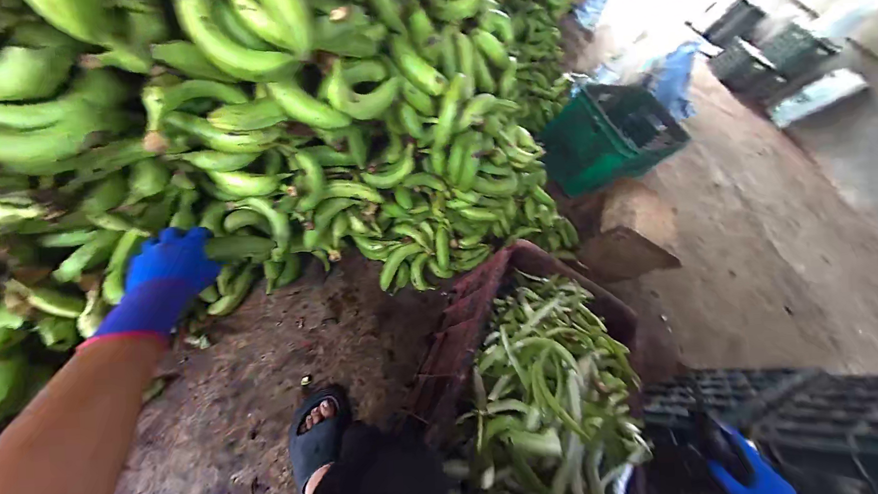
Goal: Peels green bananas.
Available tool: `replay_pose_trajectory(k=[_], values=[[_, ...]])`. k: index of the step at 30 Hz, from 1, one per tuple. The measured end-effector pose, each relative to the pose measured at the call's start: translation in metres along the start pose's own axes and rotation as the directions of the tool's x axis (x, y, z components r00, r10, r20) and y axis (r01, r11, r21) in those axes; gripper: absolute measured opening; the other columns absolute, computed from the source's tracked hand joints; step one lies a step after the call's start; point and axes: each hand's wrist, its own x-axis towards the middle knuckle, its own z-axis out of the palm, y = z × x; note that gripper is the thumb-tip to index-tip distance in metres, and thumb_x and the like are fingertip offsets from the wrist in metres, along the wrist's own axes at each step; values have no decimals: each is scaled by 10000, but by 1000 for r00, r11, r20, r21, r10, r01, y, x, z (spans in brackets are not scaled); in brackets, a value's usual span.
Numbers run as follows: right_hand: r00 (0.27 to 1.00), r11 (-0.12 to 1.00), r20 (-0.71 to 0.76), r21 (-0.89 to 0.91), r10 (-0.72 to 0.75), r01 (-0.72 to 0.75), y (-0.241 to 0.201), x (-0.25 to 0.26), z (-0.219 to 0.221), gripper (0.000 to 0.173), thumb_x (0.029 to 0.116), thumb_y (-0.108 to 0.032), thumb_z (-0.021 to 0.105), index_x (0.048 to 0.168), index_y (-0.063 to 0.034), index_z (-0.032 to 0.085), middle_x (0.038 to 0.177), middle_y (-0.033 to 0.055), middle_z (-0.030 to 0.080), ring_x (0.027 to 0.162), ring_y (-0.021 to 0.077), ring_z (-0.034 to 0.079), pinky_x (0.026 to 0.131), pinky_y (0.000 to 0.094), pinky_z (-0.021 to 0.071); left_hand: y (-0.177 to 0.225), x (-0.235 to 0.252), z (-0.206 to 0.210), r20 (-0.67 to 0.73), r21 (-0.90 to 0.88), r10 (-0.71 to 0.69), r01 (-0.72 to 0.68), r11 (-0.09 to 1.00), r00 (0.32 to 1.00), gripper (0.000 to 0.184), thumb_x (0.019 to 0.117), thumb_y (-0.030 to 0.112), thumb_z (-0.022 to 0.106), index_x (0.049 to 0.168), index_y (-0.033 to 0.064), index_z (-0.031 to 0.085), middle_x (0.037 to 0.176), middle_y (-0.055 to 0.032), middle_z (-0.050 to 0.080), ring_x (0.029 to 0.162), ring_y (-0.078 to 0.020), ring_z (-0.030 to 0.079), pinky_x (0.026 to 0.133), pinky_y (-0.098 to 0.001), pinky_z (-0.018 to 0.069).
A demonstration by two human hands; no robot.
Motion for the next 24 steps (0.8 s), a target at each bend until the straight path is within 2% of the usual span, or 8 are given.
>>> replay_pose_trajectory(k=[3,6,8,11,14,18,21,24], values=[[994,981,50,173,-93,83,-1,-4,-2,759,901,-220,721,1554,-21,390,1424,285,559,1303,414,566,1112,577,416,21,-41,-24,-60,-433,39,-61,899,997,570,917,163,774,1408,33,514,1303,-333,571,1170,-516,569,938,-717,434],[938,895,25,309,-346,322,-33,-15,3,644,877,-258,670,1451,-2,530,1305,210,661,1170,276,659,1010,473,513,89,-109,-45,8,-885,109,-43,463,994,404,966,206,643,1348,209,510,940,14,649,686,-56,599,572,-244,522],[846,780,38,411,-532,472,-62,-28,6,559,873,-207,666,1387,-1,592,1227,141,703,1084,151,685,965,347,547,152,-153,-57,81,-979,250,29,204,965,281,1001,213,589,1277,191,545,852,21,665,602,-40,600,500,-202,510],[721,609,6,539,-693,581,-97,-47,9,555,895,-189,689,1409,-9,580,1276,126,681,1119,133,668,997,318,542,243,-215,-67,77,-983,404,3,181,912,406,1001,276,628,1371,179,494,963,-32,671,699,-101,636,581,-262,551],[794,577,-197,589,-575,565,-105,-59,9,527,906,-128,629,1398,45,553,1180,153,694,984,134,692,890,314,580,308,-280,-65,-8,-978,531,-116,171,847,558,970,177,679,1458,157,408,1102,-72,653,842,-147,671,706,-315,590],[890,652,-249,611,-381,450,-84,-66,-7,465,986,-168,583,1393,55,554,1124,173,708,920,147,699,845,329,577,337,-332,-41,-233,-832,558,-460,310,797,672,848,221,807,1407,48,478,1150,-83,671,1010,-110,668,893,-316,571],[834,537,-420,638,-357,552,-64,-78,-8,461,971,-171,580,1339,107,559,1057,114,714,860,51,688,786,240,589,340,-343,-11,-425,-640,591,-690,340,686,737,818,344,803,1358,-68,518,1203,-206,654,1096,-222,649,972,-412,525],[934,749,-52,583,-353,315,-53,-80,-7,425,1024,-232,563,1316,76,585,1027,159,707,849,172,691,795,357,579,334,-350,7,-396,-705,615,-654,273,682,715,793,309,822,1323,-75,534,1177,-156,666,1076,-122,646,968,-307,527]])
